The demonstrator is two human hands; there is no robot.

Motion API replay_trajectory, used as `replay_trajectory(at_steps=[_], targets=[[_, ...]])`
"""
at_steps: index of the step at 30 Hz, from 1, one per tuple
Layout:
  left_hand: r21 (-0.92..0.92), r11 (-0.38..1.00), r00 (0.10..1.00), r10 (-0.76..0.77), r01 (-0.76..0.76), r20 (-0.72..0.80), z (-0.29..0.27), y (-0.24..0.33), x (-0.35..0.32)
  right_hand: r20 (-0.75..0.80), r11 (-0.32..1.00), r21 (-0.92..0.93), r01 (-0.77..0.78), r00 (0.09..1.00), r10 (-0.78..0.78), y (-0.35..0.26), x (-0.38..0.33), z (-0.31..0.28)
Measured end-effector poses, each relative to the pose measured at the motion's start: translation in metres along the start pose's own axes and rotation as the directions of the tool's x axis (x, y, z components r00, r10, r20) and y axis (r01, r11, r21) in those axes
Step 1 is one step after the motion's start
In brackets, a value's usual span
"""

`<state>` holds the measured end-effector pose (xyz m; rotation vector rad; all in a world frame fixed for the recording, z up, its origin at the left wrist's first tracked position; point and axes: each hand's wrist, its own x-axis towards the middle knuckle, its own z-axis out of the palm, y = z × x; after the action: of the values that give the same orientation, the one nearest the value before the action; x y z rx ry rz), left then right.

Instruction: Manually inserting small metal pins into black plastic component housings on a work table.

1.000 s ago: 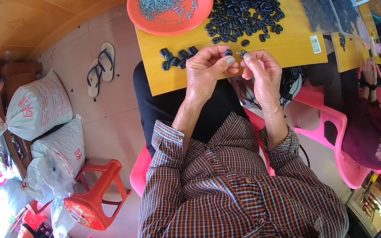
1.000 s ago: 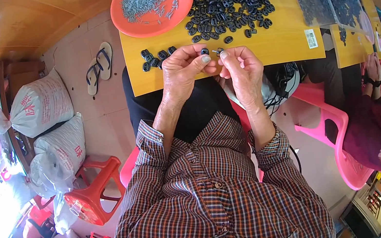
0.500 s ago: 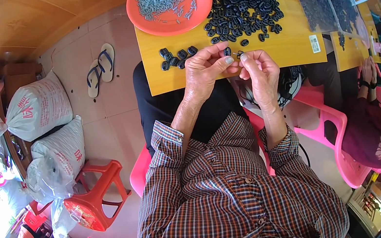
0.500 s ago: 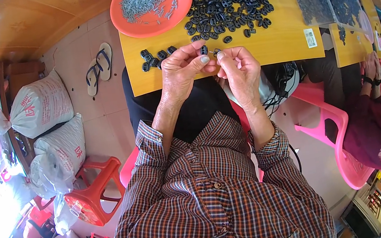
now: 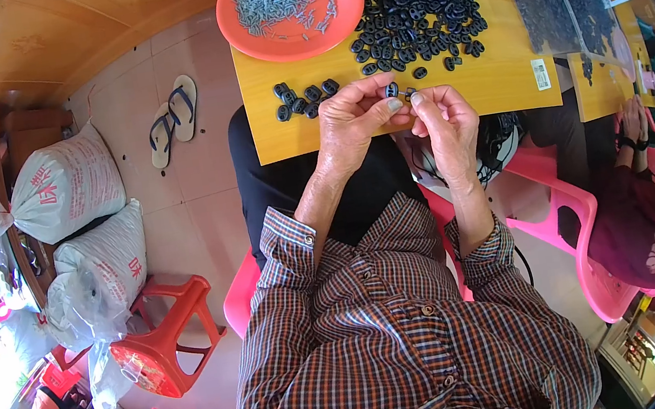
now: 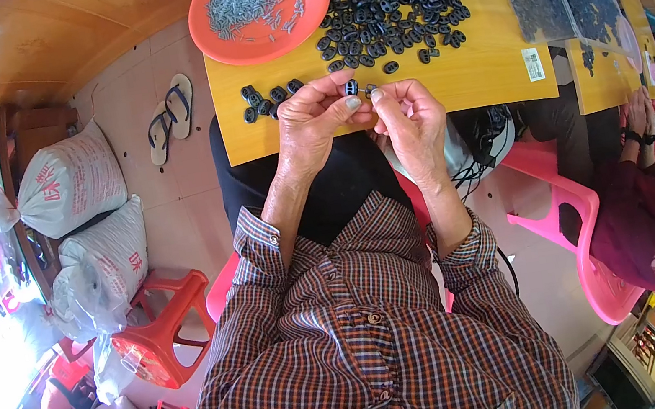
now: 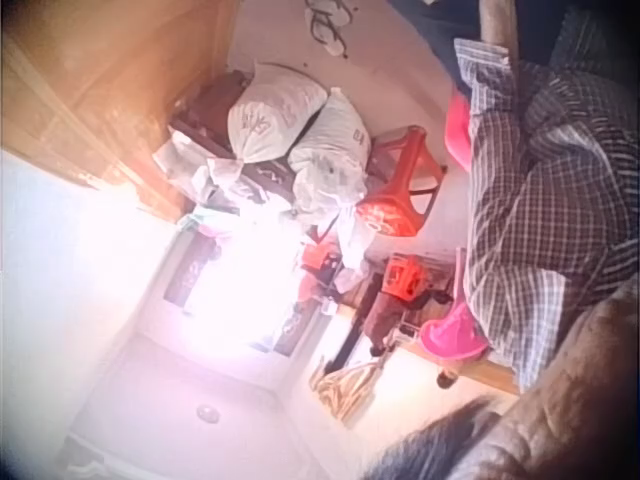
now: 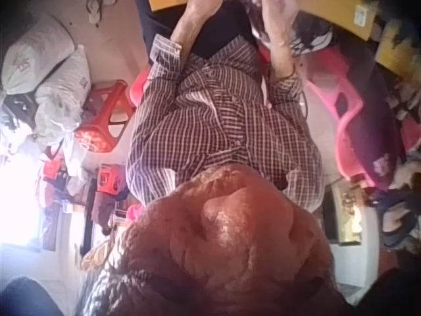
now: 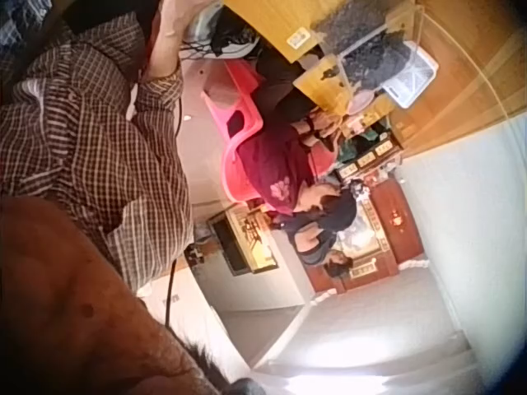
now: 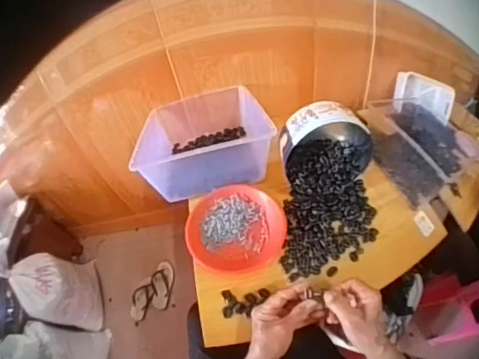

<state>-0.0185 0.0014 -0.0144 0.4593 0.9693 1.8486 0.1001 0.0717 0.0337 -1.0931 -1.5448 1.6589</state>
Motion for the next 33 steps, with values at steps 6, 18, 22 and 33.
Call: replay_trajectory(at_steps=[6, 18, 22, 33], targets=[[-0.005, 1.000, 1.000, -0.013, 0.013, -0.011, 0.0031, 0.0034, -0.0008, -0.004, 1.000, 0.007, -0.004, 1.000, 0.004, -0.0008, -0.0003, 0.0005], [0.020, 1.000, 1.000, -0.014, 0.014, -0.008, 0.0042, 0.0050, -0.0021, 0.017, 1.000, 0.008, -0.022, 1.000, 0.022, -0.0004, -0.0009, -0.0003], [0.056, 0.998, 0.999, -0.040, 0.041, -0.009, 0.0049, 0.0069, -0.0031, 0.027, 1.000, -0.005, -0.023, 0.999, 0.023, 0.0028, -0.0007, -0.0024], [0.092, 0.996, 1.000, -0.012, 0.013, -0.011, 0.0077, 0.0058, -0.0029, 0.015, 0.999, -0.006, -0.034, 0.999, 0.034, -0.0041, -0.0037, 0.0011]])
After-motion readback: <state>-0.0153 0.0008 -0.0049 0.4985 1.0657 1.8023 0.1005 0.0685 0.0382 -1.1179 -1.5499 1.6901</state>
